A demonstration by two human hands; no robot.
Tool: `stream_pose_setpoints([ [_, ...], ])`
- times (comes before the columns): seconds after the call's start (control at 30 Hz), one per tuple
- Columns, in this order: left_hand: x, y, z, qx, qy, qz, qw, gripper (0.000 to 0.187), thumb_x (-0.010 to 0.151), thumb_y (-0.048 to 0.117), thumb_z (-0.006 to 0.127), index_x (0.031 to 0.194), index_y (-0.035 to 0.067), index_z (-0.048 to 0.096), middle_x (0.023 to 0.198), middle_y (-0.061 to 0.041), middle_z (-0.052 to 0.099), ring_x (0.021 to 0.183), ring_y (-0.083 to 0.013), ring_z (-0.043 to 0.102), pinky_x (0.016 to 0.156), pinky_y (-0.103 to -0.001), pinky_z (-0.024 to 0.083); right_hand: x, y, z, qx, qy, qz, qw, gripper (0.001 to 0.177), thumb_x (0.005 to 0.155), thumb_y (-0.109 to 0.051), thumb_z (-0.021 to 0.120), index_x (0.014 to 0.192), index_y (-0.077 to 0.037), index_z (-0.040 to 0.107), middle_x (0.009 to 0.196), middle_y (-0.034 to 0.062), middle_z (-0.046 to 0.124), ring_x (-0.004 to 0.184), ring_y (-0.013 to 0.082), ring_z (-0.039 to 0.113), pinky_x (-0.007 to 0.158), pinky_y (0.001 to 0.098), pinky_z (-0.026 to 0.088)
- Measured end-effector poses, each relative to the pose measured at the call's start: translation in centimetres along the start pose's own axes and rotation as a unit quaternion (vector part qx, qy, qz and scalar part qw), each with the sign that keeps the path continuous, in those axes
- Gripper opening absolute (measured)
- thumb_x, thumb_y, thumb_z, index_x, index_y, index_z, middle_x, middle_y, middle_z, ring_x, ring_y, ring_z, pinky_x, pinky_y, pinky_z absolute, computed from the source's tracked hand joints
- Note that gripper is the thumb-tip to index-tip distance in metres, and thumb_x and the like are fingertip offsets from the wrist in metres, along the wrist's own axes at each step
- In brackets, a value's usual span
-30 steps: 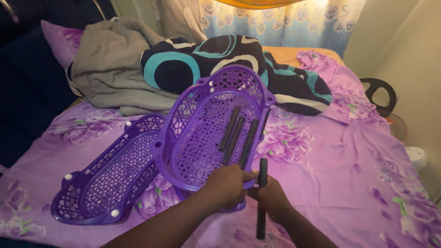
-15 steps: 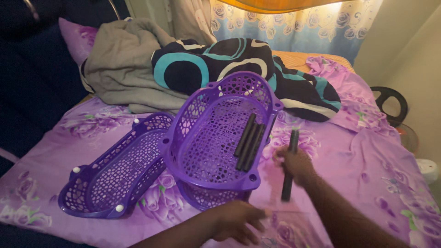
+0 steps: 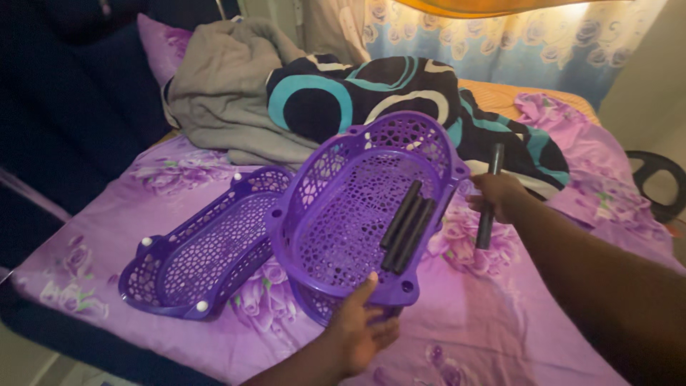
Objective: The person assembles a purple plastic basket by inserting black cylindrical rods into the basket's side holes. They repeatedly insert and remove the rods while adjusting the basket's orientation on a bed.
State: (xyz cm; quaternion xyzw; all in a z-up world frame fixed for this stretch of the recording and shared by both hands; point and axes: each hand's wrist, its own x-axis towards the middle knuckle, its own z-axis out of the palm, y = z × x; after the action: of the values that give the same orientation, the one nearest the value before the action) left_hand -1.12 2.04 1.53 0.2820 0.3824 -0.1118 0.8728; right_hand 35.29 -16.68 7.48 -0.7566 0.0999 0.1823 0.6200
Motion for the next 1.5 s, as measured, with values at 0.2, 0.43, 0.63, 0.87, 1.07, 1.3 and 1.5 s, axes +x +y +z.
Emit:
stream_pose_setpoints([
  [0.2, -1.0, 1.1, -1.8, -0.004, -0.03, 0.009, 1.0, 0.08, 0.083, 0.053, 0.078, 0.143, 0.008, 0.05, 0.139, -0.019, 0.055, 0.112, -0.0334, 0.062, 0.093, -0.048, 0.057, 0.4, 3.3, 2.7, 0.04, -0.081, 0.044, 0.995, 0.041, 0.101, -0.025, 0.06, 0.134, -0.001, 0.053, 0.117, 0.0184, 0.062, 0.083, 0.0301, 0.065, 0.067, 0.042, 0.061],
  [0.43, -0.4, 2.0, -1.3, 0.035, -0.112, 0.011, 0.993, 0.061, 0.087, 0.047, 0.069, 0.133, 0.008, 0.059, 0.125, -0.019, 0.066, 0.109, -0.033, 0.067, 0.092, -0.049, 0.055, 2.3, 4.0, 1.9, 0.111, -0.027, 0.024, 0.993, 0.037, 0.1, -0.016, 0.055, 0.135, -0.027, 0.058, 0.118, 0.0061, 0.064, 0.095, 0.0249, 0.065, 0.074, 0.0399, 0.061],
  [0.63, -2.6, 10.0, -3.9, 0.107, -0.077, 0.044, 0.99, 0.059, 0.09, 0.05, 0.065, 0.127, 0.005, 0.059, 0.122, -0.022, 0.068, 0.118, -0.0368, 0.067, 0.101, -0.049, 0.056, 3.3, 1.8, -0.5, 0.051, -0.038, 0.021, 0.998, 0.031, 0.104, -0.019, 0.052, 0.134, -0.021, 0.054, 0.119, 0.0061, 0.062, 0.105, 0.0247, 0.067, 0.079, 0.0404, 0.056],
  [0.87, -5.8, 13.6, -4.8, 0.138, -0.017, 0.102, 0.985, 0.072, 0.088, 0.065, 0.054, 0.123, 0.003, 0.065, 0.111, -0.019, 0.075, 0.109, -0.0314, 0.073, 0.092, -0.044, 0.059, 1.9, 1.1, 2.3, 0.044, -0.101, -0.008, 0.994, 0.036, 0.102, -0.026, 0.059, 0.135, -0.014, 0.053, 0.123, 0.0065, 0.061, 0.101, 0.0256, 0.068, 0.076, 0.0387, 0.055],
  [1.07, -5.3, 12.5, -5.3, 0.13, 0.003, 0.094, 0.987, 0.056, 0.097, 0.052, 0.054, 0.125, 0.004, 0.062, 0.107, -0.021, 0.073, 0.097, -0.0324, 0.075, 0.084, -0.044, 0.062, 0.7, -0.5, 5.4, 0.052, -0.127, -0.007, 0.991, 0.046, 0.105, -0.043, 0.05, 0.136, -0.01, 0.053, 0.127, 0.0118, 0.06, 0.091, 0.0241, 0.068, 0.074, 0.0372, 0.058],
  [1.3, -4.2, 9.2, -6.0, 0.151, 0.032, 0.061, 0.986, 0.046, 0.101, 0.04, 0.049, 0.127, 0.002, 0.059, 0.107, -0.022, 0.073, 0.09, -0.0315, 0.077, 0.079, -0.043, 0.065, 1.0, 2.4, 4.0, 0.056, -0.09, -0.027, 0.994, 0.05, 0.107, -0.041, 0.056, 0.132, 0.002, 0.056, 0.109, 0.0122, 0.066, 0.085, 0.0213, 0.066, 0.069, 0.0306, 0.058],
  [1.5, -3.4, 8.9, -6.6, 0.199, 0.091, 0.057, 0.974, 0.044, 0.098, 0.042, 0.052, 0.117, 0.004, 0.064, 0.101, -0.018, 0.074, 0.079, -0.0281, 0.075, 0.07, -0.039, 0.062, -2.5, 6.2, 1.6, 0.162, -0.091, 0.017, 0.982, 0.051, 0.1, -0.041, 0.058, 0.129, 0.0, 0.055, 0.112, 0.0169, 0.067, 0.086, 0.026, 0.071, 0.073, 0.031, 0.062],
])
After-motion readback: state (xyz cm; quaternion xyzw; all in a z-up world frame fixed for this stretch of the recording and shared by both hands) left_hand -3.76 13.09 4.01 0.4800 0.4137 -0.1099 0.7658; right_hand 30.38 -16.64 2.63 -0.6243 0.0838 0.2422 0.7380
